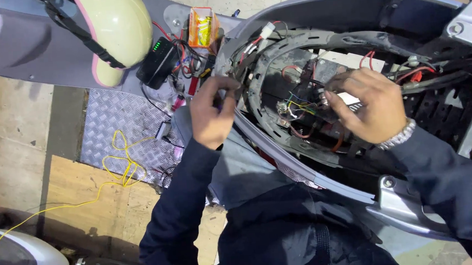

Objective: Testing and securing the electrical wiring of a scooter, including stripping wires and verifying the dashboard display functionality.

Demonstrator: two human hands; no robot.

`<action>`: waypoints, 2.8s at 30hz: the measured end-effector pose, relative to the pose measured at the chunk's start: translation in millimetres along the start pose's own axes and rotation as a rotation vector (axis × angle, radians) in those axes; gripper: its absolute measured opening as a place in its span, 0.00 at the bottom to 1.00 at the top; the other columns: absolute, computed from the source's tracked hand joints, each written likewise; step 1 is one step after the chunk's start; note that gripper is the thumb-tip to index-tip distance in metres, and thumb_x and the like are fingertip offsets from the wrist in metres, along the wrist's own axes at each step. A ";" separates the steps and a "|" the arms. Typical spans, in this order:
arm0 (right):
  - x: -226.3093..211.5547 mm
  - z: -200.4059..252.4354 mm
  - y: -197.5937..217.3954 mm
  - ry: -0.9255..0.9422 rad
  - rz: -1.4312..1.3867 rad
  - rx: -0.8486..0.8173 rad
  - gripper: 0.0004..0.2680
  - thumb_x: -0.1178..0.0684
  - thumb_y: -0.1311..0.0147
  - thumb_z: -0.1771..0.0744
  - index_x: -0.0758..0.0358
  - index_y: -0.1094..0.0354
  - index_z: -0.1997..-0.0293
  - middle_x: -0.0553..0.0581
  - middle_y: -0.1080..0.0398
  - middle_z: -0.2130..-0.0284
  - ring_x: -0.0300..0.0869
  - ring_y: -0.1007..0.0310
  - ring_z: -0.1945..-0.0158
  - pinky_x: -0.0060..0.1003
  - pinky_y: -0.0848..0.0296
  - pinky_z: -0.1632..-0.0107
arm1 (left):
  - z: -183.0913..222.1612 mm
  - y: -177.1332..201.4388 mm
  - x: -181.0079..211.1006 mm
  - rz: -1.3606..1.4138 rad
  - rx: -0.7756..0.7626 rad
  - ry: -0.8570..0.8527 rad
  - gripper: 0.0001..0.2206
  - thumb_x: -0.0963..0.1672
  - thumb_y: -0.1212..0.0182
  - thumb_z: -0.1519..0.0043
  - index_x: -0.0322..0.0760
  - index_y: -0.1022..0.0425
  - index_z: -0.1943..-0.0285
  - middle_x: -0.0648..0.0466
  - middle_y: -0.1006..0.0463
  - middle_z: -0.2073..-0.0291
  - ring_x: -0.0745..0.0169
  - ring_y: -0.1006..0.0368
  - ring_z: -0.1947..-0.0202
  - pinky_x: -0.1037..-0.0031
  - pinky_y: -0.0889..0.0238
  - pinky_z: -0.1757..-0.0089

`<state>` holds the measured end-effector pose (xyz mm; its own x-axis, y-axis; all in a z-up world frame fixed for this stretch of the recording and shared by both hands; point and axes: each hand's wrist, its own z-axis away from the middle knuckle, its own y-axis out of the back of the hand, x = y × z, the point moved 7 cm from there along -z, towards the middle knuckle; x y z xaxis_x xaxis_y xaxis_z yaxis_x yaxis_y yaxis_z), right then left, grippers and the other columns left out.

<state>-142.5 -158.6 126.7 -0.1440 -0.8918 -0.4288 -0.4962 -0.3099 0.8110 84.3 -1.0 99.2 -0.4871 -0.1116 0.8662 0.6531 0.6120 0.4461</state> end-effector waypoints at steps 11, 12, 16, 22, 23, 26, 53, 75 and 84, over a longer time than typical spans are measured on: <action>-98.1 -198.9 -44.3 -0.017 -0.311 -0.070 0.09 0.51 0.42 0.32 0.64 0.28 0.52 0.63 0.23 0.63 0.59 0.22 0.56 0.55 0.26 0.54 | -34.1 98.9 -0.7 0.009 0.248 -0.149 0.06 0.42 0.42 0.37 0.46 0.22 0.55 0.50 0.20 0.67 0.44 0.22 0.68 0.64 0.28 0.66; -98.5 -223.9 -65.5 -0.100 -0.367 -0.122 0.10 0.48 0.43 0.31 0.61 0.28 0.48 0.61 0.22 0.61 0.57 0.22 0.53 0.54 0.27 0.51 | -39.4 108.4 0.0 0.001 0.268 -0.168 0.06 0.42 0.42 0.37 0.48 0.21 0.56 0.52 0.21 0.67 0.46 0.22 0.66 0.66 0.28 0.65; -102.6 -331.6 -157.4 -0.085 -0.412 -0.128 0.11 0.44 0.46 0.30 0.56 0.30 0.45 0.59 0.22 0.55 0.55 0.24 0.49 0.56 0.29 0.46 | -53.9 151.1 -5.8 0.085 0.351 -0.202 0.05 0.41 0.43 0.37 0.46 0.21 0.58 0.53 0.21 0.69 0.49 0.24 0.70 0.66 0.28 0.66; -114.7 -475.0 -252.9 -0.109 -0.262 -0.174 0.17 0.42 0.57 0.28 0.59 0.42 0.33 0.68 0.27 0.48 0.63 0.28 0.42 0.62 0.33 0.41 | -78.2 236.9 -15.4 -0.240 0.528 -0.239 0.02 0.41 0.41 0.38 0.44 0.24 0.62 0.53 0.27 0.72 0.48 0.26 0.68 0.67 0.30 0.67; -117.7 -491.2 -263.9 -0.103 -0.258 -0.176 0.18 0.44 0.57 0.27 0.63 0.42 0.32 0.71 0.33 0.42 0.64 0.34 0.38 0.62 0.38 0.36 | -78.4 248.0 -20.0 -0.269 0.550 -0.199 0.02 0.40 0.42 0.38 0.42 0.25 0.61 0.51 0.27 0.73 0.49 0.27 0.71 0.67 0.30 0.68; -81.4 -545.3 -343.0 -0.109 -0.161 -0.182 0.13 0.46 0.56 0.28 0.61 0.34 0.40 0.68 0.31 0.43 0.62 0.32 0.39 0.56 0.35 0.37 | -76.4 270.6 -27.2 -0.275 0.572 -0.131 0.04 0.38 0.44 0.38 0.39 0.24 0.62 0.49 0.25 0.73 0.47 0.26 0.72 0.65 0.29 0.68; -96.4 -507.4 -44.1 0.204 0.313 0.144 0.25 0.56 0.40 0.35 0.70 0.48 0.31 0.72 0.43 0.39 0.61 0.46 0.39 0.60 0.43 0.42 | -26.8 464.3 82.5 -1.528 0.721 -0.102 0.24 0.48 0.35 0.42 0.34 0.29 0.38 0.42 0.28 0.41 0.41 0.34 0.42 0.55 0.44 0.48; -51.5 -580.4 -54.6 0.048 0.690 -0.313 0.12 0.46 0.44 0.31 0.46 0.28 0.41 0.57 0.19 0.62 0.50 0.18 0.62 0.47 0.17 0.57 | -44.3 491.1 43.9 -1.745 0.969 0.056 0.17 0.47 0.27 0.52 0.41 0.28 0.58 0.53 0.27 0.65 0.51 0.33 0.63 0.63 0.41 0.56; -51.6 -578.9 -48.3 0.176 0.495 -0.285 0.37 0.52 0.32 0.41 0.49 0.52 0.23 0.66 0.44 0.30 0.60 0.38 0.34 0.62 0.29 0.40 | -44.3 487.9 47.3 -1.764 1.002 0.062 0.18 0.46 0.27 0.55 0.42 0.30 0.60 0.54 0.30 0.65 0.53 0.35 0.64 0.64 0.42 0.56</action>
<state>384.6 -288.3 340.0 -0.1436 -0.9864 0.0796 -0.1535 0.1016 0.9829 405.6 257.6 367.8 -0.0755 -0.9595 -0.2714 -0.9129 -0.0430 0.4060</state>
